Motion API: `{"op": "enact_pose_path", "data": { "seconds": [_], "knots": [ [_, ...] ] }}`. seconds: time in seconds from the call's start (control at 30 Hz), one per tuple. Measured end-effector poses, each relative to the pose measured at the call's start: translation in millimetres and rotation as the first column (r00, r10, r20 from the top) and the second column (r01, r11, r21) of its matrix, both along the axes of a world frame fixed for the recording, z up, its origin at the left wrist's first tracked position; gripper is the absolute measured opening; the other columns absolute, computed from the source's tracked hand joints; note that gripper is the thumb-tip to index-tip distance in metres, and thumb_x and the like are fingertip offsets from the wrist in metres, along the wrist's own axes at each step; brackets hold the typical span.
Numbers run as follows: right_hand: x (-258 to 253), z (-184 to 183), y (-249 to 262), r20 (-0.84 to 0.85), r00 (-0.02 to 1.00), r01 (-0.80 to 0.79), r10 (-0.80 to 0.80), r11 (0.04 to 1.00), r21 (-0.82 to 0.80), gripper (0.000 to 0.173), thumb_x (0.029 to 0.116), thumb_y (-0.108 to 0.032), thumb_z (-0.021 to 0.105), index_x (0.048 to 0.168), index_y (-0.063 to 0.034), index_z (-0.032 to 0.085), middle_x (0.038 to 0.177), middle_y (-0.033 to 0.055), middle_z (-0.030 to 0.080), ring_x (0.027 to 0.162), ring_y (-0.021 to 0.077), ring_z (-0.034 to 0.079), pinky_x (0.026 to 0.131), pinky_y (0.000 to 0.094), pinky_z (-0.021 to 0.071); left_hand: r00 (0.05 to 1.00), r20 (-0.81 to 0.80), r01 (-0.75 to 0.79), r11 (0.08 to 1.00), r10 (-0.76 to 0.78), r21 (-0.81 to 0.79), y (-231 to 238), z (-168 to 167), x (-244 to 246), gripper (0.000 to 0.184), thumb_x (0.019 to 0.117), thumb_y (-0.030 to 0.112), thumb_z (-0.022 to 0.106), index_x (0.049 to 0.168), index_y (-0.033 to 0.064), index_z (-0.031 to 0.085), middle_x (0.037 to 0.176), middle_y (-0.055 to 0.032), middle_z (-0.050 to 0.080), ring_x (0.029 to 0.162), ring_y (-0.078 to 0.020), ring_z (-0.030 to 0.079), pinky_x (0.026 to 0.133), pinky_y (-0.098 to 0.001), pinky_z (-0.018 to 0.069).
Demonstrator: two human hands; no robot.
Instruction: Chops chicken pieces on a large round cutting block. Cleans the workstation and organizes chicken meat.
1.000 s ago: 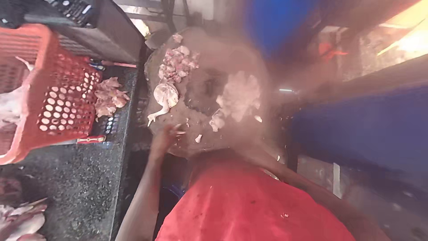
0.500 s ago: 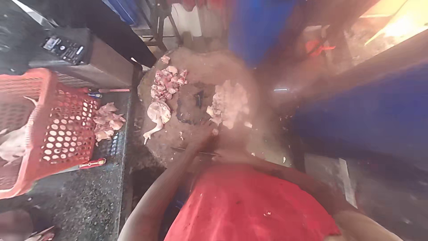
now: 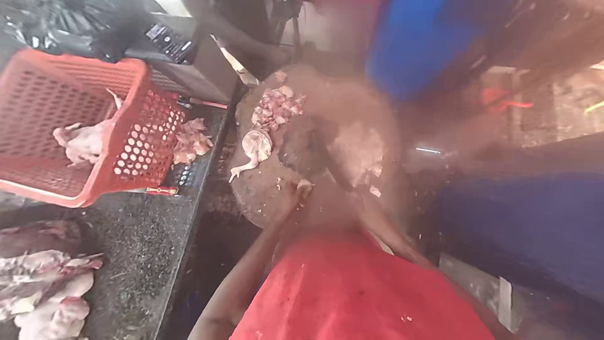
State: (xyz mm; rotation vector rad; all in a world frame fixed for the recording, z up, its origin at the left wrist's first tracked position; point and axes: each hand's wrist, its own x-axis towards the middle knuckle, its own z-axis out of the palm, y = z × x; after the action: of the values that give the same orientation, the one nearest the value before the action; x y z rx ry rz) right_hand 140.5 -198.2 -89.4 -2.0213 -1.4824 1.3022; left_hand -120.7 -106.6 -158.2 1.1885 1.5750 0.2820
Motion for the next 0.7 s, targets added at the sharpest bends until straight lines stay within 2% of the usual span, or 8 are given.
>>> {"op": "enact_pose_path", "data": {
  "seconds": [0.07, 0.13, 0.27, 0.33, 0.4, 0.47, 0.57, 0.7],
  "knots": [
    [-13.1, 29.8, -1.0, -0.081, 0.996, -0.026, 0.036, 0.992, 0.123, 0.054, 0.1100, -0.046, 0.029, 0.131, -0.0069, 0.059, 0.089, 0.0089, 0.063, 0.078, 0.0217, 0.064, 0.075, 0.0439, 0.0560, 0.999, -0.032, 0.001, 0.999, 0.000, 0.041, -9.9, 9.6, -9.7, 0.049, 0.1060, 0.032, 0.056, 0.142, 0.0004, 0.047, 0.114, -0.0196, 0.069, 0.090, -0.0266, 0.072, 0.083, -0.0462, 0.0597],
    [-32.7, 57.8, -0.6, -0.193, 0.978, -0.020, 0.083, 0.952, 0.307, 0.061, 0.1080, -0.054, 0.027, 0.125, -0.0063, 0.061, 0.077, 0.0001, 0.056, 0.064, 0.0113, 0.055, 0.060, 0.0331, 0.0517, 0.999, -0.002, -0.042, 0.999, 0.042, 0.010, -17.6, 8.0, -30.1, 0.041, 0.1090, 0.032, 0.050, 0.138, 0.0021, 0.050, 0.099, -0.0135, 0.071, 0.074, -0.0190, 0.071, 0.069, -0.0378, 0.0606],
    [-69.5, 67.6, 4.3, -0.270, 0.936, -0.030, 0.227, 0.813, 0.581, 0.073, 0.1057, -0.064, 0.027, 0.122, -0.0009, 0.061, 0.083, 0.0022, 0.062, 0.068, 0.0048, 0.058, 0.062, 0.0260, 0.0538, 0.983, 0.139, -0.110, 0.990, 0.121, -0.084, -31.8, 0.7, -60.9, 0.033, 0.1092, 0.028, 0.049, 0.126, 0.0018, 0.057, 0.089, -0.0091, 0.068, 0.065, -0.0137, 0.063, 0.061, -0.0313, 0.0560],
    [-74.2, 31.0, 0.8, -0.130, 0.956, -0.169, 0.263, 0.856, 0.488, 0.067, 0.1085, -0.055, 0.030, 0.126, 0.0007, 0.063, 0.090, 0.0101, 0.068, 0.075, 0.0144, 0.065, 0.069, 0.0353, 0.0581, 0.986, 0.148, -0.058, 0.994, 0.070, -0.089, -36.9, -1.9, -67.0, 0.028, 0.1068, 0.026, 0.055, 0.121, 0.0025, 0.060, 0.087, -0.0065, 0.068, 0.063, -0.0114, 0.063, 0.059, -0.0291, 0.0547],
    [-72.8, -3.0, 3.4, 0.035, 0.948, -0.317, 0.315, 0.947, 0.058, 0.054, 0.1104, -0.047, 0.033, 0.129, -0.0039, 0.060, 0.099, 0.0160, 0.069, 0.089, 0.0293, 0.070, 0.081, 0.0507, 0.0568, 0.995, 0.065, 0.072, 0.996, -0.069, -0.050, -38.3, -3.2, -68.2, 0.025, 0.1038, 0.025, 0.060, 0.118, 0.0040, 0.066, 0.092, -0.0067, 0.070, 0.070, -0.0122, 0.065, 0.065, -0.0319, 0.0557],
    [-75.3, -16.1, 12.4, 0.126, 0.929, -0.317, 0.347, 0.925, -0.210, 0.055, 0.1105, -0.049, 0.032, 0.132, -0.0048, 0.058, 0.108, 0.0192, 0.069, 0.101, 0.0353, 0.069, 0.090, 0.0567, 0.0542, 0.979, -0.035, 0.201, 0.979, -0.203, -0.038, -39.6, 0.2, -66.2, 0.027, 0.1042, 0.027, 0.059, 0.118, 0.0052, 0.068, 0.100, -0.0101, 0.071, 0.084, -0.0184, 0.068, 0.081, -0.0406, 0.0565],
    [-85.3, -8.1, 10.8, 0.158, 0.941, -0.273, 0.298, 0.948, -0.166, 0.055, 0.1097, -0.047, 0.038, 0.136, -0.0036, 0.057, 0.112, 0.0190, 0.070, 0.104, 0.0339, 0.069, 0.093, 0.0545, 0.0538, 0.940, -0.104, 0.318, 0.945, -0.325, -0.078, -44.8, 9.4, -73.0, 0.030, 0.1045, 0.031, 0.058, 0.119, 0.0068, 0.069, 0.108, -0.0140, 0.072, 0.100, -0.0276, 0.069, 0.094, -0.0526, 0.0529],
    [-75.7, 18.6, 0.0, -0.020, 0.961, -0.270, 0.274, 0.955, 0.126, 0.058, 0.1074, -0.051, 0.037, 0.126, -0.0035, 0.062, 0.091, 0.0099, 0.067, 0.080, 0.0205, 0.066, 0.075, 0.0428, 0.0568, 0.925, -0.108, 0.357, 0.930, -0.365, -0.083, -58.8, 3.2, -79.9, 0.029, 0.1016, 0.030, 0.061, 0.116, 0.0059, 0.070, 0.106, -0.0168, 0.072, 0.099, -0.0326, 0.070, 0.092, -0.0584, 0.0532]
  ]
}}
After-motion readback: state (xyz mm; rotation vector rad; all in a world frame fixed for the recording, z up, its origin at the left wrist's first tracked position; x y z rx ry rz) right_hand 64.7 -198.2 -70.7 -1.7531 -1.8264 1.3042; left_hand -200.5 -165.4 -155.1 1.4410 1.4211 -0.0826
